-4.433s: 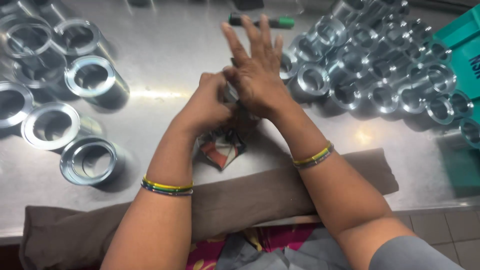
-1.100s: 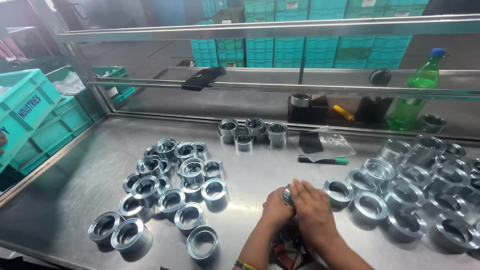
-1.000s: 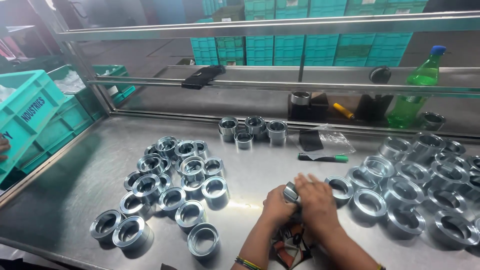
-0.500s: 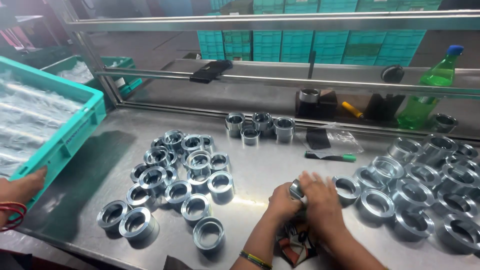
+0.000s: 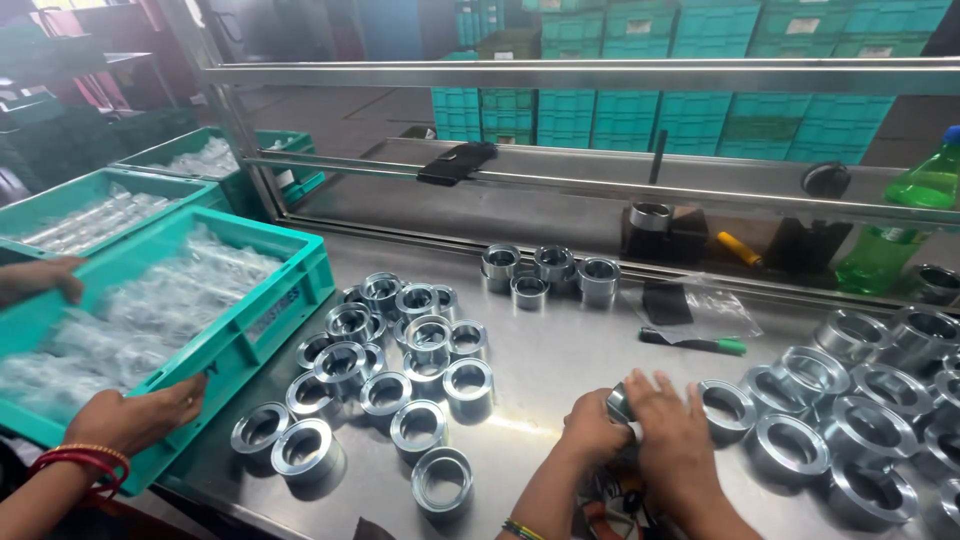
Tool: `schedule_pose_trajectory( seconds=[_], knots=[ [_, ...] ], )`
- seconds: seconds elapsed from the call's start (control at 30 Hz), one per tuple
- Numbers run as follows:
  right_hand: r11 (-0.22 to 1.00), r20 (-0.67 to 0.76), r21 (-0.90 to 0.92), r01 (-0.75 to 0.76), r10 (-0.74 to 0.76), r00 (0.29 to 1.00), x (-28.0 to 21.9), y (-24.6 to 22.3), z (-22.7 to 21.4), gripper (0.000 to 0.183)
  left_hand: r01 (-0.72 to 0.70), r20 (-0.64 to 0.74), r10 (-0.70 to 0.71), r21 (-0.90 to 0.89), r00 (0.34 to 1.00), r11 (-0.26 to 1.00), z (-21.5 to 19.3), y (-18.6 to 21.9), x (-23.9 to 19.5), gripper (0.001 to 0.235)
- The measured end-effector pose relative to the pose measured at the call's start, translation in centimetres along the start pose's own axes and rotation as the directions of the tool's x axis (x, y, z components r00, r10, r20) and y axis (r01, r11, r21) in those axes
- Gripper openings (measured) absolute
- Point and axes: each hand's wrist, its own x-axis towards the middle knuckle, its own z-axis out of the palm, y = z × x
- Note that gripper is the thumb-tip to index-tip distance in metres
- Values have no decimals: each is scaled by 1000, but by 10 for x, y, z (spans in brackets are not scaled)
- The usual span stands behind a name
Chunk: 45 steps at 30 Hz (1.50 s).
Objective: Inspecting and cleaning metal rings at a fabrication workstation.
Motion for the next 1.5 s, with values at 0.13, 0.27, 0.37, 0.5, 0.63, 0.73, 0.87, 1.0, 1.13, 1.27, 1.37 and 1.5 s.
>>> schedule_pose_trajectory(
  seconds=[0.13, 0.27, 0.37, 0.5, 0.63, 0.73, 0.87, 1.0, 1.13, 1.27, 1.37, 1.5],
  knots=[
    [999, 22, 21, -49, 49, 999, 0, 3, 0, 60, -26, -7, 27, 64, 1000, 998, -7, 12, -9, 31],
    [1000, 19, 6, -15, 15, 1000, -1, -3, -4, 61, -26, 16, 25, 64, 1000, 998, -9, 16, -13, 30],
    [999, 33, -35, -11, 12, 999, -1, -7, -9, 61, -39, 15, 39, 55, 999, 998, -6, 8, -7, 33],
    [998, 15, -57, 24, -23, 1000, 0, -9, -5, 63, 7, 38, -8, 29, 999, 1000, -7, 6, -4, 35],
    [998, 50, -54, -25, 28, 998, -1, 2, -1, 61, -41, 37, 38, 77, 999, 996, -7, 12, -11, 33],
    [997, 50, -73, 7, -4, 999, -1, -11, -8, 61, -60, 29, 58, 45, 998, 997, -4, 4, -3, 35],
    [1000, 39, -7, -15, 15, 999, -1, 21, 5, 62, -69, 42, 65, 78, 997, 995, -8, 12, -12, 35],
    [950, -15, 253, -183, 193, 981, 2, 38, -17, 56, -5, -95, 0, -57, 995, 998, -10, 19, -18, 39],
    [751, 114, 489, -444, 450, 886, 16, 40, -50, 55, -27, -195, -23, -251, 981, 968, -13, 19, -13, 29],
    [262, 651, 583, -769, 416, 635, 12, 78, -33, 61, -208, -378, 77, -321, 922, 924, -18, 19, -12, 30],
    [122, 794, 533, -837, 271, 545, 12, 83, -33, 61, -366, -492, 199, -269, 848, 891, -17, 8, 1, 44],
    [-134, 709, 697, -704, 273, 650, 12, 64, -35, 61, -541, -482, 318, -444, 816, 715, -6, 3, 4, 63]
  ],
)
